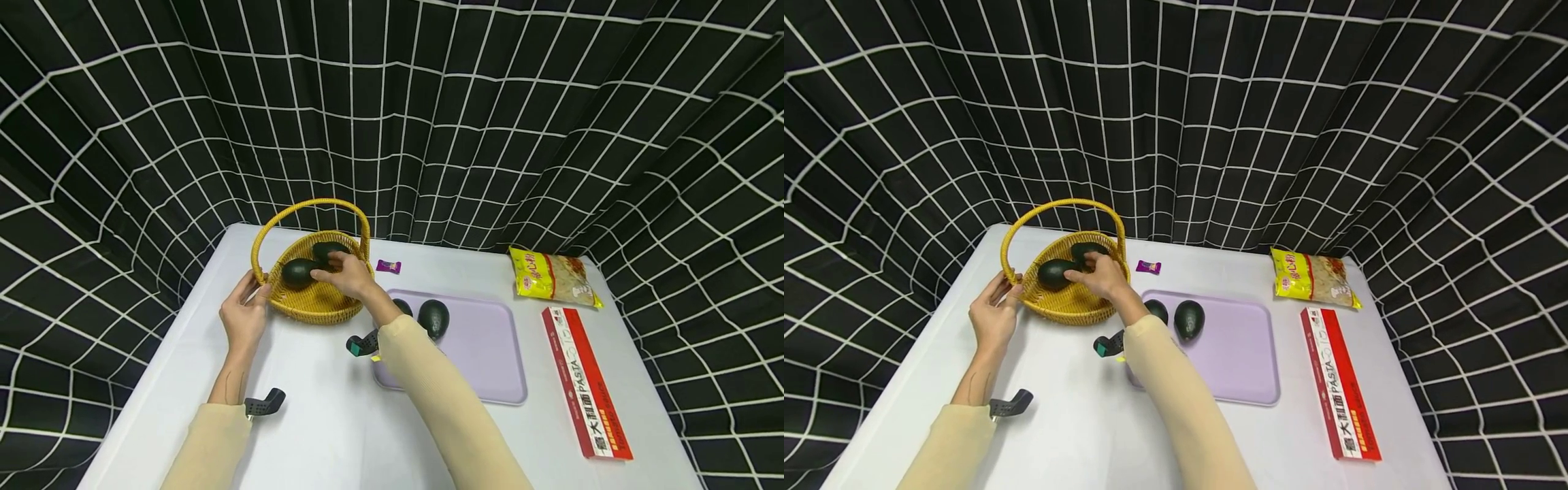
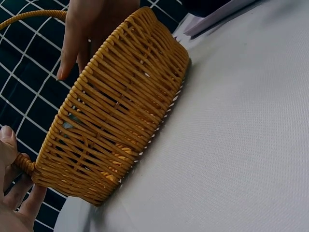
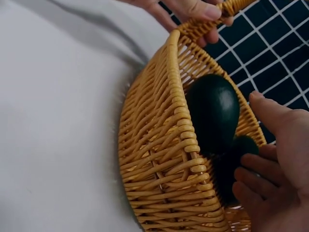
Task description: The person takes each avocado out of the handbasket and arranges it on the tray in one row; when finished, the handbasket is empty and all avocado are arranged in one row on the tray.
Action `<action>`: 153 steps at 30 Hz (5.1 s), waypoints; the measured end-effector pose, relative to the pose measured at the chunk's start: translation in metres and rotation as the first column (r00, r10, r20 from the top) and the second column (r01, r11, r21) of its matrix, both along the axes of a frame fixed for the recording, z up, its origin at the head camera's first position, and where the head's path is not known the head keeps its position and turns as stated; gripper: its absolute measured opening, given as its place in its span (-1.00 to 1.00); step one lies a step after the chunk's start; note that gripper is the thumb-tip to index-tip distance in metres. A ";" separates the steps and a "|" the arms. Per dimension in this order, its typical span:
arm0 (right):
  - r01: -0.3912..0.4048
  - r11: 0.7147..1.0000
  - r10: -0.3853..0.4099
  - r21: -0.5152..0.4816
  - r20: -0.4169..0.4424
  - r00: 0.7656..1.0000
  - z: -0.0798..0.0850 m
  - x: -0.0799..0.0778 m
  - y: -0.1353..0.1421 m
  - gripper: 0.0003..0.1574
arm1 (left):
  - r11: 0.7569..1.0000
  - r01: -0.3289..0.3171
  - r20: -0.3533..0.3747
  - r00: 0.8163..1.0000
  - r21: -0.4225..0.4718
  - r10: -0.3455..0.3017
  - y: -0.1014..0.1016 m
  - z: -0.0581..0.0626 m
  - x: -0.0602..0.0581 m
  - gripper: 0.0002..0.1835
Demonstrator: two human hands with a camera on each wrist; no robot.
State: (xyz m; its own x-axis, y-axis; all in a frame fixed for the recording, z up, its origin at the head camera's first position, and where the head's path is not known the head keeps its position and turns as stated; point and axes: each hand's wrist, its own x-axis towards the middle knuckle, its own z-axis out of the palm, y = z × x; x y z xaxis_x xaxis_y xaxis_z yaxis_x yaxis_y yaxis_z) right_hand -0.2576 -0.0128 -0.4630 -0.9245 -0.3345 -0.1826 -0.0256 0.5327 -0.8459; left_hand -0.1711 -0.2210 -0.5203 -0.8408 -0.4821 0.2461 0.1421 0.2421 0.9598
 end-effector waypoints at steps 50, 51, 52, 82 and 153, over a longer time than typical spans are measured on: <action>-0.124 0.940 0.176 0.317 -0.142 0.974 -0.013 -0.002 -0.028 -0.02 | 1.000 0.013 0.000 1.000 0.010 -0.013 0.001 0.000 -0.001 -0.47; -0.117 0.937 0.173 0.328 -0.147 0.974 -0.013 -0.002 -0.029 -0.03 | 1.000 0.015 0.000 1.000 0.012 -0.015 0.002 0.000 0.000 -0.47; -0.111 0.934 0.171 0.341 -0.151 0.974 -0.013 -0.002 -0.029 -0.04 | 1.000 0.018 -0.001 1.000 0.015 -0.018 0.002 0.000 0.000 -0.47; -0.082 0.954 0.130 0.287 -0.150 0.980 -0.023 -0.002 -0.039 -0.11 | 0.999 0.030 0.005 1.000 0.021 -0.030 -0.001 0.000 0.002 -0.48; 0.381 0.887 -0.429 -0.260 -0.161 0.889 0.034 0.084 0.162 -0.25 | 0.999 0.005 0.014 1.000 0.034 -0.005 0.003 0.003 0.005 -0.48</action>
State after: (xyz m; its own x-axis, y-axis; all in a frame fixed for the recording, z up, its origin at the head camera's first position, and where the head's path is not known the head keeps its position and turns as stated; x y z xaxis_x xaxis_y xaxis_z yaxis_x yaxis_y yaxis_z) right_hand -0.1735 0.1488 -0.4292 -0.9957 0.0693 0.0621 -0.0349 0.3399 -0.9398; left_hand -0.1657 -0.2178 -0.5170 -0.8464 -0.4859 0.2179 0.1298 0.2087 0.9693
